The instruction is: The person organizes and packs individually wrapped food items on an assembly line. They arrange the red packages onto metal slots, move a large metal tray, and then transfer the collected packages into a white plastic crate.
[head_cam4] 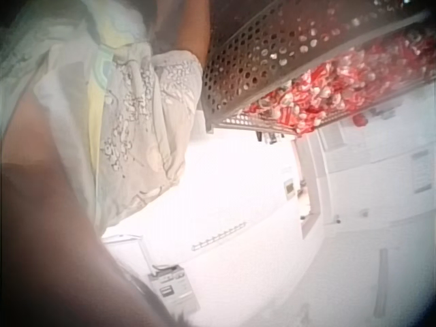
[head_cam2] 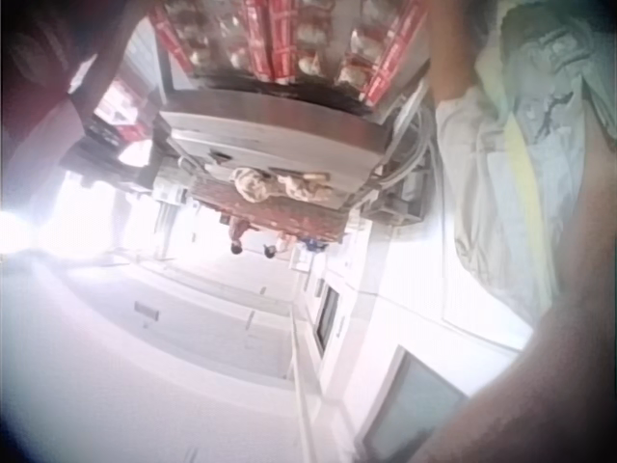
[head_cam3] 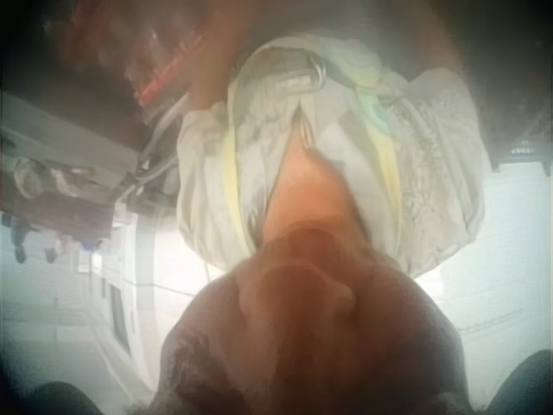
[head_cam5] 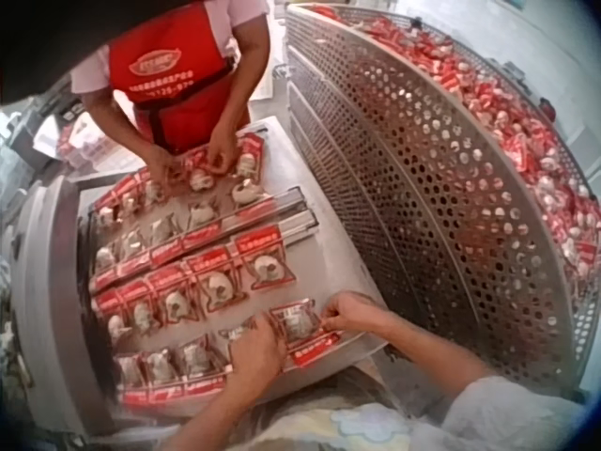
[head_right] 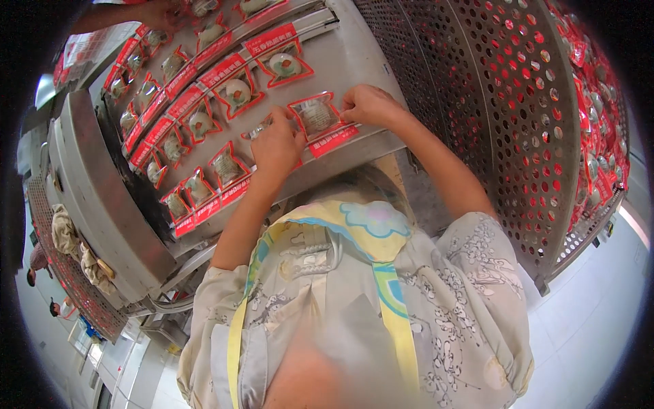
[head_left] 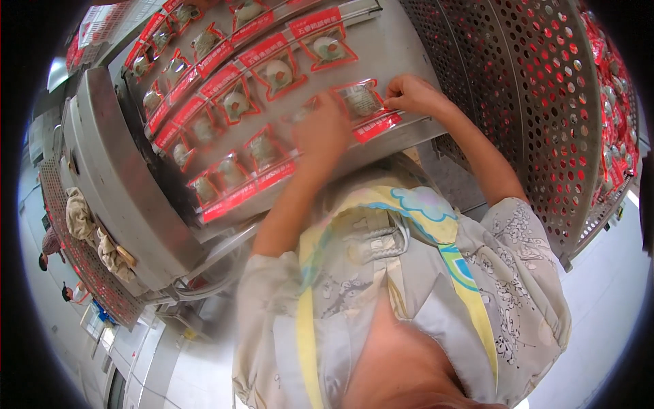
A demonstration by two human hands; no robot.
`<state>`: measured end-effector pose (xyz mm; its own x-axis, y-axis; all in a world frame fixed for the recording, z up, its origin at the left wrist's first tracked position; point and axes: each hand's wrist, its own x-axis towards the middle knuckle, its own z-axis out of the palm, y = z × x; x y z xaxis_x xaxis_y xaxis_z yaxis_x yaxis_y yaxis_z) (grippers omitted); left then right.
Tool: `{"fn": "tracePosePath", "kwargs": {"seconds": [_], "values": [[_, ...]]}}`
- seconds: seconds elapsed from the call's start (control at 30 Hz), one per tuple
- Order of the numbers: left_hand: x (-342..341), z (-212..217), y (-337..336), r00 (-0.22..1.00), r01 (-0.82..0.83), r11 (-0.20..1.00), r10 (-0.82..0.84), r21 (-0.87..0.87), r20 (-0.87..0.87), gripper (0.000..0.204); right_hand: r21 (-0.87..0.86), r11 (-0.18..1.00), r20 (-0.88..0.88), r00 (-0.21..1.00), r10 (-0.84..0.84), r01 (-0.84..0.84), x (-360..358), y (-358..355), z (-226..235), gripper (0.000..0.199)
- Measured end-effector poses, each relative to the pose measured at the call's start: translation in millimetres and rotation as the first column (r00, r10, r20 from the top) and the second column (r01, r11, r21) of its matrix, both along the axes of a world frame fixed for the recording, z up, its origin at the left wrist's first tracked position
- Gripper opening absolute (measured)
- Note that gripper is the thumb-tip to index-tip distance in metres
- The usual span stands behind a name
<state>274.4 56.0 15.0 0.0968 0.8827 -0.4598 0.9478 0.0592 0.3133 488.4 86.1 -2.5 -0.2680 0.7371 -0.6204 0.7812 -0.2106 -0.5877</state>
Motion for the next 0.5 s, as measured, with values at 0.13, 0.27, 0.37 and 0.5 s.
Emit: {"fn": "tracePosePath", "kwargs": {"seconds": [0.13,0.27,0.37,0.5], "values": [[3.8,8.8,-19.1,0.962,0.099,0.912,-0.191,0.399,0.197,0.041,0.026,0.999,0.041,0.999,-0.032,0.031,0.2,-0.9,2.4,0.024],[21.8,-0.3,-32.7,0.774,0.271,0.766,-0.533,0.583,0.342,0.034,-0.005,0.994,-0.147,0.983,-0.108,0.109,1.7,-3.3,-11.3,0.022],[24.3,-12.1,-37.6,0.766,0.348,0.745,-0.576,0.569,0.286,0.03,0.074,0.991,-0.165,0.981,-0.102,0.115,3.2,-7.5,-23.3,0.021],[18.8,-15.3,-46.0,0.783,0.289,0.75,-0.543,0.595,0.304,0.026,0.177,0.973,-0.111,0.986,-0.128,0.146,1.4,-16.6,-21.8,0.024]]}}
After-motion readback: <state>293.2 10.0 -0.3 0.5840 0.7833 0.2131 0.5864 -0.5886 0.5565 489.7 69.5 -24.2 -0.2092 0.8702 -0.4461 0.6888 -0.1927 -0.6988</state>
